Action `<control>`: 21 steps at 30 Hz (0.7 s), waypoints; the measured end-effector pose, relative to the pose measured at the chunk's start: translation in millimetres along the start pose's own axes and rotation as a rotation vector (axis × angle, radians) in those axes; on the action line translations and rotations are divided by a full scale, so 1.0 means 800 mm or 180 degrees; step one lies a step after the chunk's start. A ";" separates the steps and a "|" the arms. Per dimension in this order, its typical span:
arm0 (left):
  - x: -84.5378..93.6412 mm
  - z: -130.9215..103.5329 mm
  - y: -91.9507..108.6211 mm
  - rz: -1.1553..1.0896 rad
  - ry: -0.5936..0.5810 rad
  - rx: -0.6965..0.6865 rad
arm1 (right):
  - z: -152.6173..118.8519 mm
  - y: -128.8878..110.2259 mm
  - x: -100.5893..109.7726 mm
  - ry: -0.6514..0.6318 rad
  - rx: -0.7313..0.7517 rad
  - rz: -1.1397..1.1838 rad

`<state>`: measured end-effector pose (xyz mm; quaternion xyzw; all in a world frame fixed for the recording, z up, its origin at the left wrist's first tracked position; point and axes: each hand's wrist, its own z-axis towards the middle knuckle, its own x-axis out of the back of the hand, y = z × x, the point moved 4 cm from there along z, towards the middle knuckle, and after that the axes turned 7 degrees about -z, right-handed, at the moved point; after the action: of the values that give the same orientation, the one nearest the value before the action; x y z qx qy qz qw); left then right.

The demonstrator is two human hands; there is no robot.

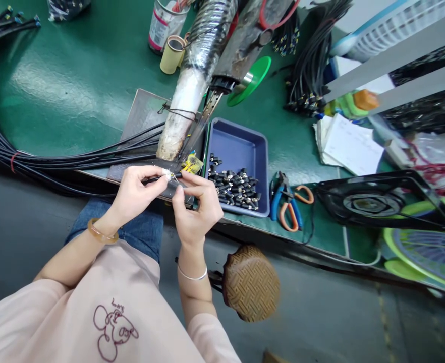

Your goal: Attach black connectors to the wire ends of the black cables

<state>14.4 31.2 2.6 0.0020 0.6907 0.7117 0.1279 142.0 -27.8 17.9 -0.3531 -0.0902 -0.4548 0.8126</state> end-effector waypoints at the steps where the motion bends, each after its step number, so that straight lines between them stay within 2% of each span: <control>1: 0.000 0.000 0.000 0.0017 0.0022 -0.0029 | 0.000 0.000 0.000 0.0005 -0.0003 0.0015; 10: 0.001 0.000 0.004 0.0012 0.0033 -0.0293 | 0.008 -0.005 0.002 0.0023 0.0113 -0.0102; 21: 0.000 0.003 0.002 -0.0166 -0.0231 -0.0120 | 0.008 -0.013 0.006 -0.0055 0.0285 -0.0414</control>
<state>14.5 33.4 3.9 0.0075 0.6719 0.7205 0.1714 137.8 -30.5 29.9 -0.3138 -0.1402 -0.4990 0.7955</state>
